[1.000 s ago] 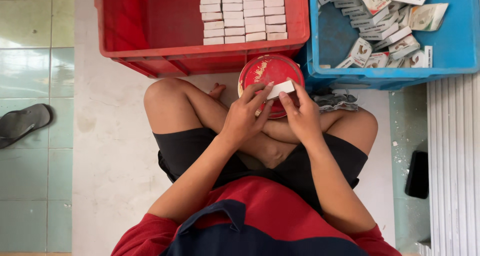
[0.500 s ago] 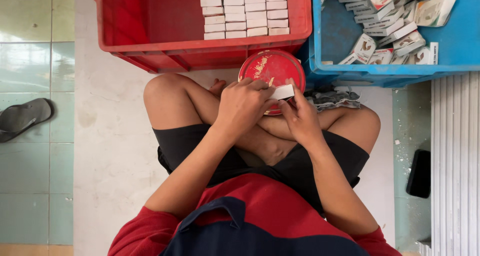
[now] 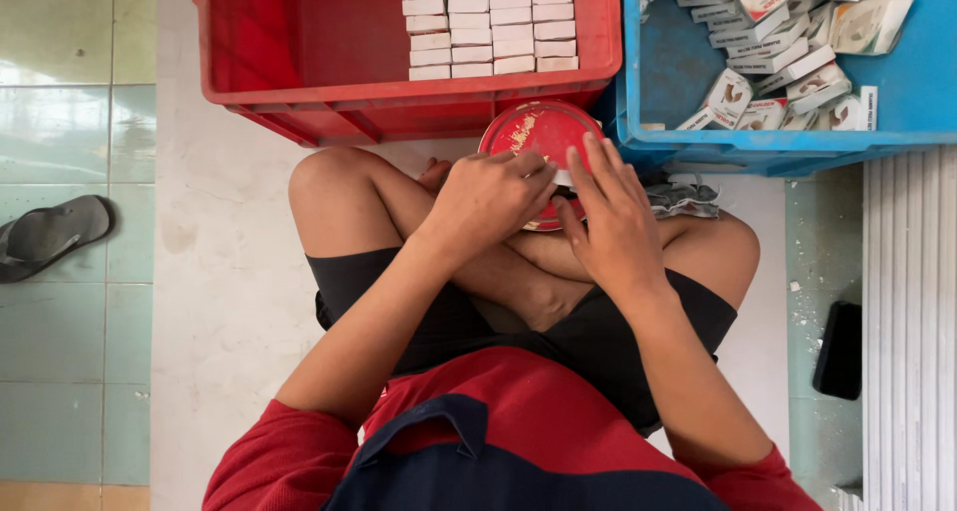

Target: The person wipes small boxes with a cloth and stacks them inside a red plastic crate while sitting on the floor.

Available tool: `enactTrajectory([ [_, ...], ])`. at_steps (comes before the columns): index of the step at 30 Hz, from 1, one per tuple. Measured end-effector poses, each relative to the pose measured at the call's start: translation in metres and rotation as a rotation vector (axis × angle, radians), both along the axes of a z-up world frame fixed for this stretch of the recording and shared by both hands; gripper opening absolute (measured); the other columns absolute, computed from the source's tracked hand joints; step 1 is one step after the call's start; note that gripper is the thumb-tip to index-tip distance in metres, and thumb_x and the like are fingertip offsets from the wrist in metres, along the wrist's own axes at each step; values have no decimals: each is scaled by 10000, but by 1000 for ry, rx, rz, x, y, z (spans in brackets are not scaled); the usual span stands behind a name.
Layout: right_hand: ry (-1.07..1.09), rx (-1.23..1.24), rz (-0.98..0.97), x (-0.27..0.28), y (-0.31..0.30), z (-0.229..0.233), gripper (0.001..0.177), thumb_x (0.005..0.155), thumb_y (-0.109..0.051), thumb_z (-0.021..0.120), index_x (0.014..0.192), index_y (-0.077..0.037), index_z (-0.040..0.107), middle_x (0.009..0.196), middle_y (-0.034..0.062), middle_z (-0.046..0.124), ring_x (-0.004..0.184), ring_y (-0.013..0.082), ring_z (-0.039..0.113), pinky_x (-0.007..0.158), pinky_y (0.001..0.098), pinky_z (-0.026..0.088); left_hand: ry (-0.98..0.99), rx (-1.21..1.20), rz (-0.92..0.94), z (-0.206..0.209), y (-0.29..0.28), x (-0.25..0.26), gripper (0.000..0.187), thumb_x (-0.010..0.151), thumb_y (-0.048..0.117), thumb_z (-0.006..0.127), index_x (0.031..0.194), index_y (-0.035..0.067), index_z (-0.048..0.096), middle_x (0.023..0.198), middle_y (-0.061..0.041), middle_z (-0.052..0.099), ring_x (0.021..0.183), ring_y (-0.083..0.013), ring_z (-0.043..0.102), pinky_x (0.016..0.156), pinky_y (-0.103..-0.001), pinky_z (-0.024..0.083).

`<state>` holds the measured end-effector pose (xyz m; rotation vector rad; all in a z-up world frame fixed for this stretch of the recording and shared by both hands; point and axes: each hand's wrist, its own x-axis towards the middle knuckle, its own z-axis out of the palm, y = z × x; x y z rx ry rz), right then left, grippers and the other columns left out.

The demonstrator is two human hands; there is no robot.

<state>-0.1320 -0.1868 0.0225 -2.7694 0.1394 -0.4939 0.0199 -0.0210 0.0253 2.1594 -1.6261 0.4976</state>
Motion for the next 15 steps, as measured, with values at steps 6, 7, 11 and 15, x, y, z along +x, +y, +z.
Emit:
enactTrajectory([
  [6, -193, 72, 102, 13, -24, -33, 357, 1086, -179, 859, 1432, -98, 831, 1340, 83, 809, 1240, 340, 792, 1004, 439, 661, 338, 101, -85, 11, -2, 13, 270, 1136, 320, 610, 1174, 142, 809, 1155, -29, 806, 825, -448, 801, 644, -579, 648],
  [7, -191, 69, 104, 11, -22, -29, 357, 1086, -179, 859, 1432, -98, 831, 1340, 83, 809, 1240, 340, 792, 1004, 439, 661, 340, 98, -84, 11, -3, 10, 270, 1136, 320, 610, 1174, 142, 809, 1155, -29, 806, 825, -448, 801, 644, -579, 648],
  [11, -177, 211, 18, 6, -20, -25, 312, 1109, -215, 867, 1408, -131, 849, 1292, 49, 826, 1162, 318, 814, 857, 411, 688, 443, 45, -85, 4, -2, 2, 213, 1165, 235, 607, 1231, 113, 768, 1216, -81, 759, 886, -483, 806, 689, -593, 663],
  [15, -153, 345, -55, 4, -18, -25, 252, 1124, -250, 850, 1367, -190, 871, 1276, -7, 851, 1123, 289, 830, 831, 407, 690, 572, 0, -73, -24, -7, -5, 236, 1208, 258, 560, 1310, 133, 731, 1272, -72, 716, 981, -485, 803, 738, -590, 672],
])
